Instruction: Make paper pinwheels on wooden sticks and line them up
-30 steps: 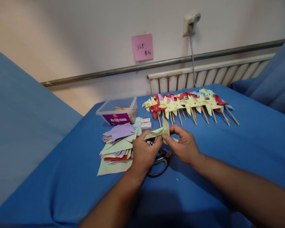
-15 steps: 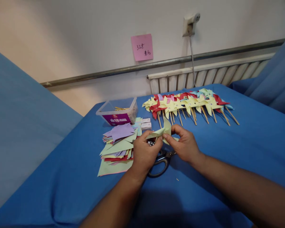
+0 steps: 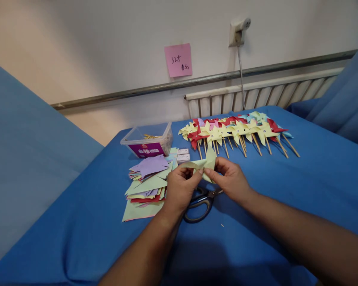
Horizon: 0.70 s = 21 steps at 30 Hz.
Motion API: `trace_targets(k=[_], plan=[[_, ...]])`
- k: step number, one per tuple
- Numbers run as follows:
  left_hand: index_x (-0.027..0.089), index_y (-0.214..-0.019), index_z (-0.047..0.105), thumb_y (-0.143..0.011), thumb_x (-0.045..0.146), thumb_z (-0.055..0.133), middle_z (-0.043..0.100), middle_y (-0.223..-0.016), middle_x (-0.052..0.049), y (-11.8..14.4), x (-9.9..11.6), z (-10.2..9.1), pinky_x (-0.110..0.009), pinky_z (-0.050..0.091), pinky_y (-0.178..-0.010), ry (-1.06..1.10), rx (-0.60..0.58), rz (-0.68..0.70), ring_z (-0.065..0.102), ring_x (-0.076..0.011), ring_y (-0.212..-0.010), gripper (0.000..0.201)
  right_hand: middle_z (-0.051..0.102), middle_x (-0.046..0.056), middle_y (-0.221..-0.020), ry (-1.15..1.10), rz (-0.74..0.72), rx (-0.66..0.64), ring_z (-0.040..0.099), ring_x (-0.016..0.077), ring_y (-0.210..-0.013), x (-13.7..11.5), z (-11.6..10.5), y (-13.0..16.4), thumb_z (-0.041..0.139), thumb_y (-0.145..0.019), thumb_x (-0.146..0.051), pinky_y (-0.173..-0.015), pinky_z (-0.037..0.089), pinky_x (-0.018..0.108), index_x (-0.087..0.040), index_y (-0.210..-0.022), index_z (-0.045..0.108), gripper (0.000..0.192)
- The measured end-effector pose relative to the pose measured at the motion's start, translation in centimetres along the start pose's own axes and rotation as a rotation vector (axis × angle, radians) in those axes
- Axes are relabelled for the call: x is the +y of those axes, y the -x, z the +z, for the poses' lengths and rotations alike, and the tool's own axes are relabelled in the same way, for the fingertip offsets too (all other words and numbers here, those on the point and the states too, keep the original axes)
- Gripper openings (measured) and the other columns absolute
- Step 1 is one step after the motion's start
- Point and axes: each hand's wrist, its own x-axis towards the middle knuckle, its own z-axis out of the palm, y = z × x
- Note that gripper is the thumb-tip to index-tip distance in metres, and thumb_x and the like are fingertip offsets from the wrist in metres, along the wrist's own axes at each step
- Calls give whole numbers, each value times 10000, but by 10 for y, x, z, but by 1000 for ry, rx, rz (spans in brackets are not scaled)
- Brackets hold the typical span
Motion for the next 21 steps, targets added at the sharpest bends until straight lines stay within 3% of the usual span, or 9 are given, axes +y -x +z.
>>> trace_targets(k=[4, 8, 12, 15, 21], plan=[[139, -779, 699, -669, 322, 758, 653, -664, -10, -2, -4, -1, -232, 431, -591, 6, -6, -10, 571, -123, -606, 221, 673, 18, -753, -55, 43, -16, 608, 148, -666, 2, 2, -1, 680, -746, -362, -635, 486, 273, -182, -791, 608, 199], [140, -787, 689, -655, 317, 769, 670, -704, -18, -4, -8, 2, -232, 442, -608, 56, -3, -32, 591, -127, -634, 234, 672, 17, -762, 100, -62, 65, 610, 158, -707, 3, 2, -2, 650, -779, -334, -684, 481, 282, -183, -789, 617, 155], [163, -960, 662, -641, 250, 771, 707, -926, -66, -6, -11, 5, -275, 483, -744, 150, 111, 10, 639, -160, -813, 348, 648, 8, -744, 378, -262, 179, 593, 158, -702, 2, -7, -7, 603, -819, -274, -683, 453, 286, -194, -785, 601, 87], [165, -969, 659, -666, 235, 750, 701, -978, -78, -4, -12, 10, -297, 484, -796, 131, 205, 64, 635, -160, -842, 323, 637, 14, -743, 640, -499, 231, 579, 171, -726, 0, -17, -13, 566, -844, -228, -722, 422, 315, -196, -791, 593, 67], [155, -939, 695, -710, 237, 721, 718, -970, -72, 3, -10, 23, -322, 470, -865, 260, 18, 24, 644, -190, -908, 245, 672, 37, -824, 1004, -809, 148, 579, 191, -810, -8, -16, -17, 541, -853, -173, -823, 368, 372, -190, -861, 615, 76]])
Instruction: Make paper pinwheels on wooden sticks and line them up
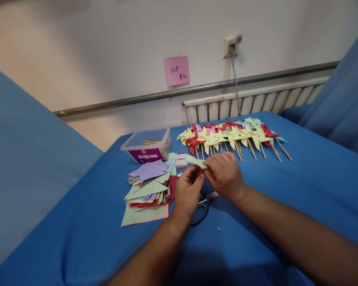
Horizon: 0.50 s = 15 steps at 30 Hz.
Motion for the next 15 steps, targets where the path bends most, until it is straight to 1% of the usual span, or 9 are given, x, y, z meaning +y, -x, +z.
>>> trace_targets(k=[4, 8, 12, 15], plan=[[160, -917, 708, -716, 227, 723, 727, -958, -57, 1, 2, 0, -338, 440, -929, 121, -23, -8, 642, -198, -949, 212, 684, 50, -875, 88, -87, 4, 579, 194, -853, -9, 2, -2, 517, -882, -172, -830, 352, 378, -192, -885, 636, 121], [153, -900, 720, -700, 210, 739, 730, -944, -58, 0, 5, -4, -355, 414, -972, 233, -28, -7, 639, -207, -975, 209, 681, 72, -969, 72, -106, -29, 574, 206, -930, -17, 1, 0, 495, -910, -217, -847, 351, 388, -178, -1002, 642, 177], [129, -817, 728, -700, 236, 736, 730, -873, -76, -3, 8, -6, -345, 448, -908, 321, -4, -41, 646, -219, -941, 158, 658, 101, -1089, 55, -86, -133, 545, 246, -1037, -25, -3, 2, 509, -907, -260, -894, 346, 420, -153, -1142, 612, 277], [122, -802, 719, -692, 258, 744, 720, -823, -67, -5, 10, -7, -304, 474, -807, 345, 46, -53, 653, -194, -843, 177, 638, 116, -1130, 19, -84, -195, 529, 271, -1069, -31, -7, 3, 530, -892, -293, -907, 353, 440, -146, -1181, 598, 331]])
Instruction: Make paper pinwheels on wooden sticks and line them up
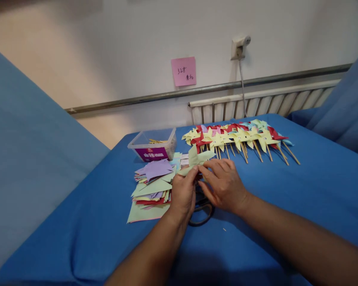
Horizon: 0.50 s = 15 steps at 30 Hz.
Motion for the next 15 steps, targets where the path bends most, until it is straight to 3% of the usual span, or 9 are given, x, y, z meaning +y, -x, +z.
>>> trace_targets(k=[4, 6, 10, 13, 15], plan=[[112, -801, 707, -630, 285, 792, 674, -668, -23, -3, 2, -3, -252, 462, -644, -46, 133, -29, 609, -140, -633, 258, 638, 109, -1105, -111, 14, -32, 551, 268, -1024, -1, -4, 4, 555, -876, -326, -876, 388, 447, -169, -1170, 607, 337], [110, -814, 704, -613, 295, 803, 679, -680, -25, -4, 2, -5, -253, 462, -627, -80, 158, -41, 596, -132, -603, 290, 641, 98, -1065, -194, 73, 20, 571, 249, -980, 3, -5, 6, 559, -874, -309, -845, 414, 432, -188, -1128, 625, 289], [108, -904, 712, -621, 344, 797, 714, -785, -69, -4, 0, -9, -277, 475, -631, -194, 120, -109, 619, -161, -641, 378, 644, 89, -1056, -466, 393, 180, 596, 227, -983, 17, 0, 7, 594, -846, -300, -845, 458, 401, -203, -1046, 639, 227], [103, -895, 720, -605, 377, 803, 715, -777, -80, -4, -4, -12, -272, 467, -603, -300, 79, -169, 616, -169, -630, 407, 682, 54, -911, -836, 695, 114, 632, 197, -836, 23, 10, 5, 652, -788, -365, -769, 501, 361, -202, -968, 632, 243], [106, -865, 720, -604, 389, 801, 706, -736, -68, -3, -7, -13, -260, 451, -571, -343, 63, -194, 599, -157, -594, 394, 685, 36, -831, -1045, 810, 83, 637, 185, -777, 23, 17, 4, 691, -734, -396, -729, 511, 337, -194, -892, 613, 268]])
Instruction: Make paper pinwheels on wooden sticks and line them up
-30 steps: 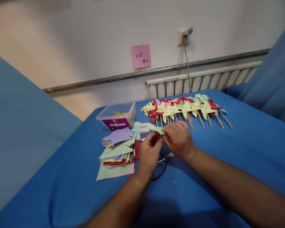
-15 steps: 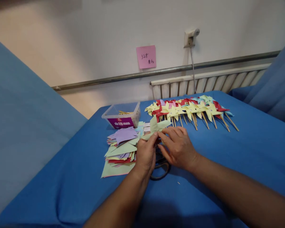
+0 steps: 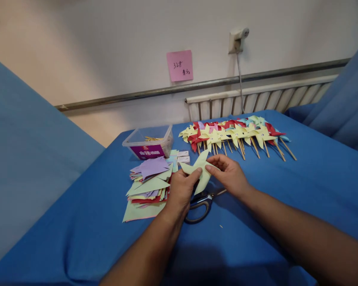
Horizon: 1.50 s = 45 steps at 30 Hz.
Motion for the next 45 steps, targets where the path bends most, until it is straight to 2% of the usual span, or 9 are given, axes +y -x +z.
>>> trace_targets(k=[3, 10, 16, 22, 26, 29, 32, 40, 45], plan=[[111, -833, 714, -613, 389, 794, 692, -695, -51, 1, -2, 1, -249, 435, -553, -6, -19, -11, 581, -141, -563, 364, 690, 27, -823, -110, 83, -15, 642, 184, -776, 3, 5, -1, 736, -662, -402, -722, 512, 323, -194, -828, 592, 303], [117, -867, 713, -611, 317, 801, 711, -768, -65, 1, -4, 2, -274, 470, -643, 81, -106, -38, 617, -157, -633, 336, 704, 24, -837, -217, 206, 8, 650, 184, -777, 3, 6, 1, 765, -613, -372, -727, 514, 324, -192, -845, 590, 342], [100, -861, 720, -601, 326, 806, 720, -786, -86, 0, -12, 6, -297, 485, -673, 160, -121, -56, 632, -174, -653, 355, 707, 33, -866, -260, 214, 6, 657, 193, -800, 10, 3, 1, 784, -618, -362, -732, 509, 321, -189, -886, 603, 367], [99, -793, 738, -593, 355, 804, 673, -645, -58, -8, -15, 17, -266, 443, -582, 153, -87, -91, 578, -151, -576, 331, 713, 38, -868, -358, 253, -24, 657, 184, -767, 15, -4, -4, 807, -623, -388, -716, 511, 309, -188, -915, 618, 401], [96, -756, 736, -564, 324, 806, 669, -643, -56, -18, -18, 25, -242, 394, -515, 135, -64, -126, 532, -126, -526, 307, 705, 44, -877, -342, 243, -10, 644, 183, -773, 24, -11, -10, 801, -647, -402, -702, 504, 297, -193, -945, 609, 411], [90, -786, 739, -565, 336, 804, 678, -653, -66, -19, -25, 27, -246, 409, -529, 190, -81, -137, 554, -136, -537, 338, 682, 29, -805, -289, 245, -19, 613, 170, -692, 32, -16, -13, 783, -668, -437, -637, 480, 279, -193, -903, 619, 377], [84, -825, 746, -567, 356, 815, 698, -696, -84, -15, -30, 23, -253, 430, -546, 179, -97, -158, 570, -142, -552, 382, 637, 6, -722, -249, 257, 46, 574, 167, -631, 37, -19, -15, 708, -741, -487, -581, 453, 279, -208, -899, 636, 330], [92, -804, 741, -535, 380, 832, 698, -696, -89, -12, -24, 13, -260, 453, -562, 235, -106, -202, 585, -150, -566, 404, 631, 38, -759, -103, 147, 184, 564, 174, -691, 43, -33, -24, 644, -800, -485, -683, 466, 329, -197, -890, 665, 302], [111, -748, 735, -545, 406, 814, 689, -693, -77, -12, -30, 14, -263, 435, -547, 130, -117, -145, 582, -161, -576, 366, 655, 44, -830, 48, -26, 488, 605, 194, -744, 29, -41, -43, 695, -741, -427, -714, 491, 359, -226, -927, 650, 277]])
